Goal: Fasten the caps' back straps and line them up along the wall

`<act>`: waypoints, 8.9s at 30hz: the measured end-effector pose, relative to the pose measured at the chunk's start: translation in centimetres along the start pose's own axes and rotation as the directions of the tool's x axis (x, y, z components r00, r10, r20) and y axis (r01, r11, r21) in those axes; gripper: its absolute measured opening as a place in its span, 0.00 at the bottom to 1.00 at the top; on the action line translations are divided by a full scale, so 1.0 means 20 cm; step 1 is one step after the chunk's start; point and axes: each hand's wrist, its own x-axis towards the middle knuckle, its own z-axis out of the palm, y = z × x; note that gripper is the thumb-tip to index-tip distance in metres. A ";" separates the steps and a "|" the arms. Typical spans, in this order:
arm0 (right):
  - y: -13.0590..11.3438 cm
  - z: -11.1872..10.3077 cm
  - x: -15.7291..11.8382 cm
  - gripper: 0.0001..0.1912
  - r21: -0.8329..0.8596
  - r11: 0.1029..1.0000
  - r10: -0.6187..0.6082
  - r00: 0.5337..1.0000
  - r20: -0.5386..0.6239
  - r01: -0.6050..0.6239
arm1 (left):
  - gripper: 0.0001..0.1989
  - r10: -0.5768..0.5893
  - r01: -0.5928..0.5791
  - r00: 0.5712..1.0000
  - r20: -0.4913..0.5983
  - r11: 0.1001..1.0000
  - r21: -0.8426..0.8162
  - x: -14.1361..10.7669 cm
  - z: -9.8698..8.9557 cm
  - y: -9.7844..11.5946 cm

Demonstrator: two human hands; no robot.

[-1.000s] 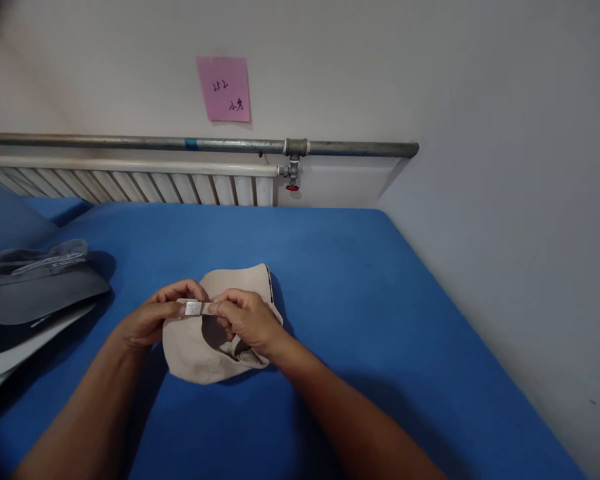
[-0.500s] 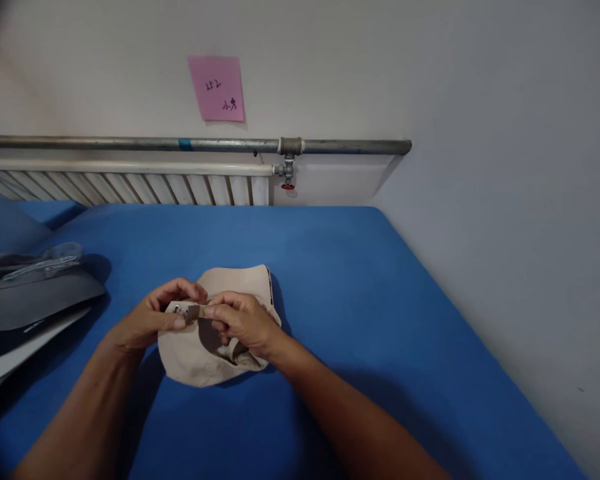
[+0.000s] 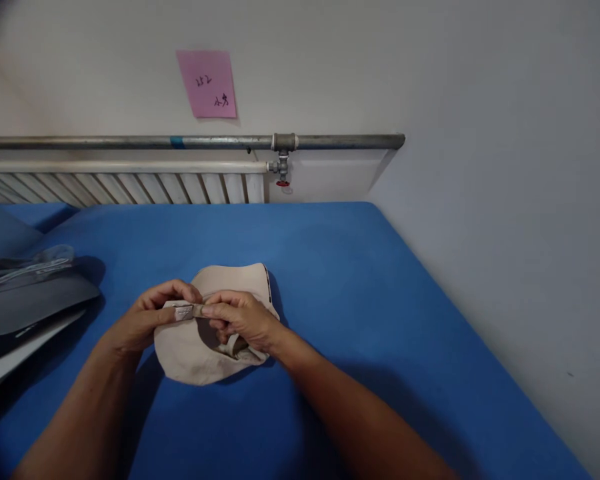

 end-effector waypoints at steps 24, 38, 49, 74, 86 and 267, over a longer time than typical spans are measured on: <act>-0.08 0.05 -0.02 0.08 -0.148 0.988 -0.056 0.994 -0.098 0.041 | 0.10 -0.096 0.089 0.992 -0.085 0.993 -0.082 0.01 0.03 0.03; -0.04 0.06 -0.01 0.07 -0.194 0.980 -0.072 0.982 -0.174 0.038 | 0.08 -0.073 0.066 0.980 -0.184 0.997 -0.047 0.02 0.07 0.03; 0.01 0.06 -0.04 0.07 -0.061 0.997 -0.046 0.990 -0.131 0.038 | 0.07 0.016 -0.013 1.000 -0.012 0.978 0.209 0.00 0.04 0.04; -0.04 0.05 -0.04 0.09 -0.073 0.996 -0.062 0.993 -0.105 0.054 | 0.10 -0.098 0.094 0.995 -0.031 0.987 -0.130 0.00 0.05 0.03; -0.16 0.08 -0.06 0.11 -0.221 0.974 -0.058 0.994 -0.087 0.038 | 0.10 -0.024 0.023 1.000 -0.003 0.975 -0.221 -0.02 0.05 0.04; -0.12 0.04 -0.05 0.06 -0.373 0.902 -0.282 0.951 -0.127 0.217 | 0.12 -0.252 0.227 0.946 0.203 0.964 0.142 -0.03 0.05 0.08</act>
